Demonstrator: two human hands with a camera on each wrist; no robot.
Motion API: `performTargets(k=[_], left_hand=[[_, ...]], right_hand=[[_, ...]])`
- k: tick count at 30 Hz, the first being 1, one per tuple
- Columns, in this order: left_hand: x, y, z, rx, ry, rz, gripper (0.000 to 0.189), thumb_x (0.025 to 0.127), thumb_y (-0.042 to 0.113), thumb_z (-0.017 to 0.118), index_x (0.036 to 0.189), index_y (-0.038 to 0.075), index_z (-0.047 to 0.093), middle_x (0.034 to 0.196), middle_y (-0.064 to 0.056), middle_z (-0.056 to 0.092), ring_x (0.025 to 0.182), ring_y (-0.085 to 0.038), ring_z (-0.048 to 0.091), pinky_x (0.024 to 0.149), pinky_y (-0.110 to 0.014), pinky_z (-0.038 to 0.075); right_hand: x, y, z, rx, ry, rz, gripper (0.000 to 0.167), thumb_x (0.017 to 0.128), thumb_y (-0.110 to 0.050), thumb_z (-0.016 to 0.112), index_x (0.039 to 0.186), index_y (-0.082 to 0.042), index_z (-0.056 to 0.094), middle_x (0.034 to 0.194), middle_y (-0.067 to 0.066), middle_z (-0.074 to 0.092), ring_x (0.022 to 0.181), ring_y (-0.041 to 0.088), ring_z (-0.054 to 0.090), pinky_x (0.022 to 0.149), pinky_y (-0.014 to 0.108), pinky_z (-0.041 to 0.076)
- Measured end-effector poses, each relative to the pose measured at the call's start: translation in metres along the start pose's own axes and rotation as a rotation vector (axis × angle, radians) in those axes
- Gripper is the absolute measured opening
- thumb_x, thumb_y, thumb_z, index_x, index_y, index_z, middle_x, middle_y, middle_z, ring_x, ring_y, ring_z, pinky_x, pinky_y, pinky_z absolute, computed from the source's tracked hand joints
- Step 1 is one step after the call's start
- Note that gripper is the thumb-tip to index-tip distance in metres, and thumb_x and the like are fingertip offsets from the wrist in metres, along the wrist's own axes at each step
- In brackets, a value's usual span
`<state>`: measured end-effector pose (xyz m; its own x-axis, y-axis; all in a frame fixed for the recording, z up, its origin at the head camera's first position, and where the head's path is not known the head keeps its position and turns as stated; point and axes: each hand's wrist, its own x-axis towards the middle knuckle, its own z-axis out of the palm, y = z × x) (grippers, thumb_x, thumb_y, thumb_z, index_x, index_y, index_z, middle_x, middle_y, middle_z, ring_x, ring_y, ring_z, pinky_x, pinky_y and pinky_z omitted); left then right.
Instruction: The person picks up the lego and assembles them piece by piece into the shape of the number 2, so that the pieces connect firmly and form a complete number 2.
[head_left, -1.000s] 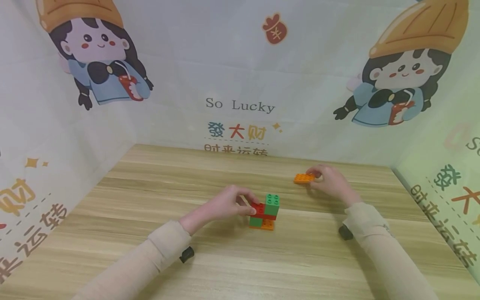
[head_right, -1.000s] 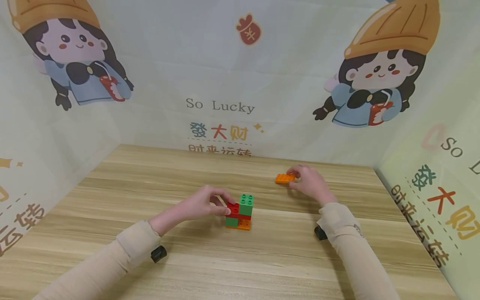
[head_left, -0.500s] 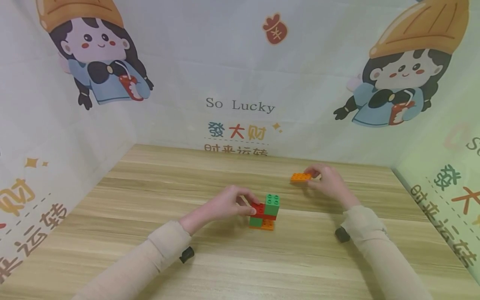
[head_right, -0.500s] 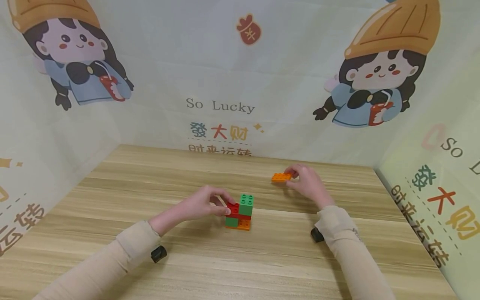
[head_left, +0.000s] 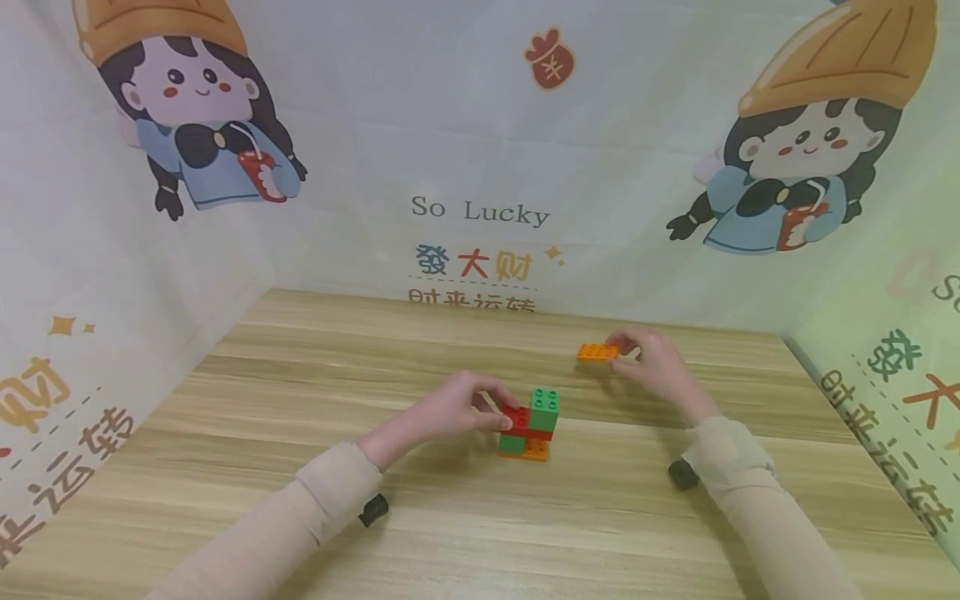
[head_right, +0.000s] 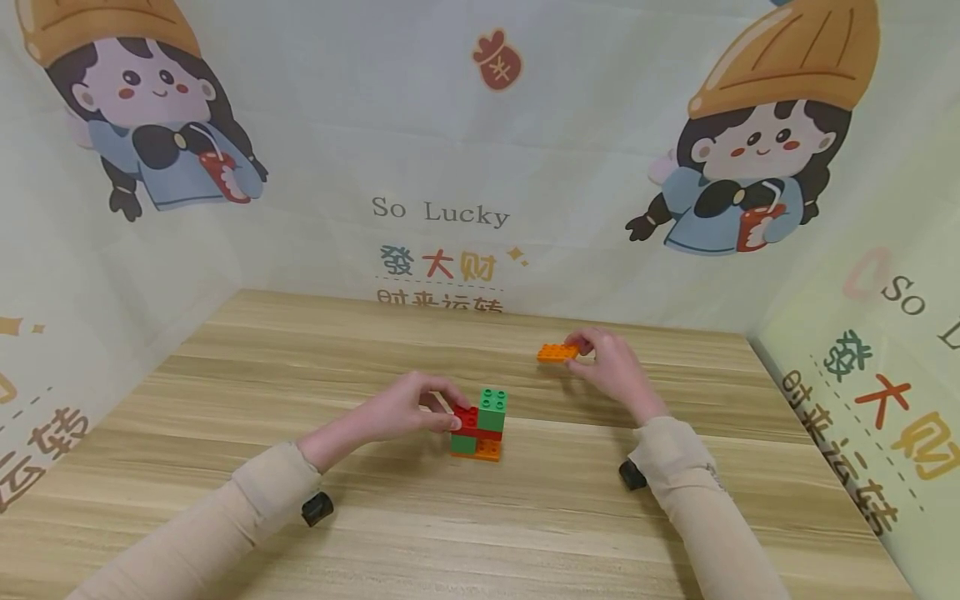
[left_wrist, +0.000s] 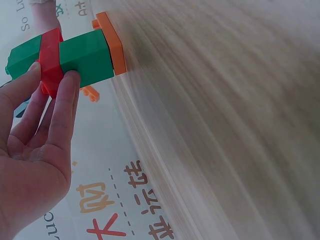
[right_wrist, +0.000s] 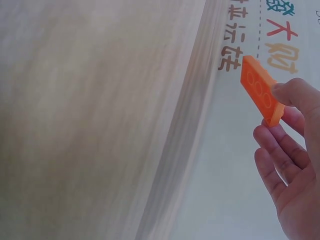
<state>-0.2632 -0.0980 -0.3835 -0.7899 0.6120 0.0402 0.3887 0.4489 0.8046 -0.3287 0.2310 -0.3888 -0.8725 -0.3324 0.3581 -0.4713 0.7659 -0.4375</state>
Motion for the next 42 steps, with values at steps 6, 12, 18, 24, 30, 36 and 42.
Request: performTargets(k=[6,12,18,24,30,36,42], left_hand=[[0.000,0.002,0.000,-0.001,0.001,-0.003,0.024,0.086,0.009,0.075,0.110,0.006,0.071,0.106,-0.009,0.072,0.083,-0.012,0.072,0.070,-0.029,0.060],[0.000,0.001,0.000,0.002,-0.001,-0.008,0.024,0.086,0.009,0.074,0.111,0.006,0.071,0.109,-0.010,0.072,0.082,-0.012,0.072,0.069,-0.029,0.060],[0.000,0.000,0.000,0.005,0.001,-0.008,0.024,0.086,0.009,0.074,0.111,0.007,0.071,0.108,-0.010,0.072,0.081,-0.011,0.072,0.069,-0.029,0.060],[-0.001,0.002,0.000,-0.003,-0.001,0.001,0.024,0.087,0.010,0.074,0.110,0.006,0.071,0.106,-0.010,0.072,0.081,-0.012,0.072,0.069,-0.028,0.060],[-0.002,0.003,0.000,-0.018,-0.001,0.003,0.024,0.087,0.008,0.074,0.110,0.005,0.071,0.105,-0.011,0.072,0.082,-0.014,0.072,0.071,-0.037,0.062],[0.000,0.001,0.000,-0.009,0.003,-0.004,0.024,0.086,0.008,0.074,0.110,0.006,0.071,0.106,-0.011,0.072,0.081,-0.013,0.072,0.071,-0.037,0.062],[0.000,-0.001,0.001,-0.007,-0.001,-0.004,0.024,0.087,0.009,0.074,0.111,0.006,0.071,0.108,-0.011,0.072,0.080,-0.012,0.071,0.071,-0.036,0.061]], right_hand=[[0.000,-0.004,-0.001,0.012,0.011,-0.012,0.027,0.085,-0.010,0.073,0.110,-0.001,0.067,0.104,0.017,0.071,0.094,0.030,0.064,0.080,0.049,0.056],[0.000,-0.010,-0.002,0.008,0.030,-0.023,0.027,0.086,-0.011,0.073,0.111,-0.002,0.067,0.105,0.017,0.071,0.094,0.029,0.064,0.080,0.048,0.056],[0.000,-0.019,-0.006,0.009,0.043,-0.035,0.027,0.086,-0.011,0.074,0.110,-0.003,0.067,0.105,0.016,0.071,0.094,0.032,0.065,0.078,0.044,0.056],[0.000,-0.028,-0.009,0.003,0.040,-0.032,0.029,0.086,-0.012,0.073,0.112,-0.002,0.066,0.107,0.016,0.071,0.095,0.030,0.065,0.078,0.042,0.056],[-0.001,-0.033,-0.010,0.013,0.063,-0.051,0.030,0.086,-0.012,0.074,0.112,-0.001,0.064,0.107,0.016,0.070,0.095,0.029,0.065,0.078,0.042,0.056],[-0.001,-0.036,-0.009,0.008,0.123,-0.109,0.027,0.084,-0.011,0.076,0.108,-0.003,0.065,0.103,0.013,0.071,0.093,0.027,0.065,0.075,0.039,0.056],[-0.001,-0.040,-0.010,0.016,0.167,-0.161,0.026,0.084,-0.010,0.076,0.106,-0.003,0.066,0.102,0.013,0.071,0.091,0.027,0.066,0.073,0.038,0.057]])
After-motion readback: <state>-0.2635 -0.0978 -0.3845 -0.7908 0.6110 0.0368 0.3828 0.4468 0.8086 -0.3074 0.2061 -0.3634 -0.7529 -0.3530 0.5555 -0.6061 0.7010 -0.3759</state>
